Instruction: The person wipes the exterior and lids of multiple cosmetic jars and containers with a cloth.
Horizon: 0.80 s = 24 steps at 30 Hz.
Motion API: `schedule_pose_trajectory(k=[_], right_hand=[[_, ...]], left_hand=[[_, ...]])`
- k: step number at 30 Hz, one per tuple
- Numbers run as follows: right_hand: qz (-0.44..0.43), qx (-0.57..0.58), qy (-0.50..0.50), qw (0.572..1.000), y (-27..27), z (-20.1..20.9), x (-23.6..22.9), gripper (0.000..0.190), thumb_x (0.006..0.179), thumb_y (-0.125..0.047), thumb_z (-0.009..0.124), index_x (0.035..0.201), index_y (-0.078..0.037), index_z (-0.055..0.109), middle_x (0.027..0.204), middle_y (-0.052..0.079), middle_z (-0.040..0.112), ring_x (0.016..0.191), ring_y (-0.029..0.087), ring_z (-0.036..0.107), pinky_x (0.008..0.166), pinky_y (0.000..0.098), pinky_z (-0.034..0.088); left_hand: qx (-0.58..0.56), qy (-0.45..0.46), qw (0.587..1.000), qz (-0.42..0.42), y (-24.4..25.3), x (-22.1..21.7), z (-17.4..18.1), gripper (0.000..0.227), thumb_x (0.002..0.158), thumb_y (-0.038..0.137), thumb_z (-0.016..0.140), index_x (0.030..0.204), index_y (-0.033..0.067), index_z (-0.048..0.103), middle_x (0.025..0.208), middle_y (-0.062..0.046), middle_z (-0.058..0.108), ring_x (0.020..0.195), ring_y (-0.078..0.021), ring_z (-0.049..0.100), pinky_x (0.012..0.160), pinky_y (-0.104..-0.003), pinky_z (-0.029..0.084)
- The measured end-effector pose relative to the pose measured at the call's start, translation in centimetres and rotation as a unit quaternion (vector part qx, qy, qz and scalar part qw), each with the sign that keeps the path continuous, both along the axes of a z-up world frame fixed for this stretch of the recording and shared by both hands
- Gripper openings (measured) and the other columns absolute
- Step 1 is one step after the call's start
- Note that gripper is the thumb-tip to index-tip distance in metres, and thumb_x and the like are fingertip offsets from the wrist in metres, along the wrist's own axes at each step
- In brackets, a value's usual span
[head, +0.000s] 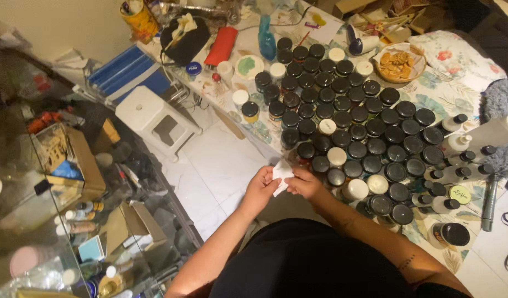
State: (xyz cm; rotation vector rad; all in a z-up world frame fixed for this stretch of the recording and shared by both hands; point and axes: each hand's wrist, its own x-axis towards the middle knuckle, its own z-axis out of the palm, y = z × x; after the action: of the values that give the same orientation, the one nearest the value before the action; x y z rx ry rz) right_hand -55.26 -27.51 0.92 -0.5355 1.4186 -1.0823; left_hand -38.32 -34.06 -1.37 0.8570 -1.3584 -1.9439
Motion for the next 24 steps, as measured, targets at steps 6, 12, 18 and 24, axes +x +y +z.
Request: schedule_pose_trajectory(k=[6, 12, 18, 24], right_hand=[[-0.043, 0.004, 0.070, 0.997, -3.3, -1.0, -2.0, 0.035, 0.086, -0.026, 0.079, 0.116, -0.007, 0.075, 0.074, 0.014, 0.067, 0.072, 0.018, 0.068, 0.066, 0.0286, 0.055], [-0.251, 0.002, 0.013, 0.968, -3.0, -4.7, -6.8, 0.029, 0.092, -0.013, 0.074, 0.119, -0.005, 0.068, 0.080, 0.011, 0.065, 0.066, 0.020, 0.065, 0.060, 0.0329, 0.055], [-0.350, -0.040, -0.012, 0.936, -2.0, -3.0, -11.1, 0.024, 0.088, -0.003, 0.071, 0.111, 0.001, 0.065, 0.091, 0.009, 0.064, 0.077, 0.021, 0.063, 0.075, 0.0389, 0.054], [-0.309, -0.034, -0.020, 0.950, 0.3, -6.1, -16.9, 0.020, 0.086, 0.000, 0.073, 0.105, 0.002, 0.069, 0.085, 0.015, 0.066, 0.073, 0.027, 0.067, 0.072, 0.0446, 0.058]], left_hand=[[-0.013, -0.071, 0.992, -0.106, -7.1, -1.9, -6.4, 0.027, 0.102, 0.012, 0.059, 0.130, 0.0099, 0.060, 0.111, -0.005, 0.073, 0.090, -0.0078, 0.066, 0.076, -0.020, 0.058], [0.019, -0.211, 0.968, -0.134, -12.3, -0.4, -6.2, 0.030, 0.105, 0.028, 0.053, 0.130, 0.0147, 0.063, 0.117, -0.010, 0.076, 0.097, -0.0160, 0.074, 0.081, -0.028, 0.059], [0.039, -0.264, 0.958, -0.108, -13.7, -3.5, -9.6, 0.033, 0.102, 0.033, 0.058, 0.129, 0.0144, 0.064, 0.118, -0.010, 0.076, 0.102, -0.0191, 0.074, 0.085, -0.032, 0.058], [0.065, -0.250, 0.964, -0.060, -13.5, -9.1, -13.5, 0.030, 0.102, 0.033, 0.058, 0.126, 0.0176, 0.066, 0.111, -0.005, 0.077, 0.096, -0.0146, 0.075, 0.081, -0.026, 0.057]])
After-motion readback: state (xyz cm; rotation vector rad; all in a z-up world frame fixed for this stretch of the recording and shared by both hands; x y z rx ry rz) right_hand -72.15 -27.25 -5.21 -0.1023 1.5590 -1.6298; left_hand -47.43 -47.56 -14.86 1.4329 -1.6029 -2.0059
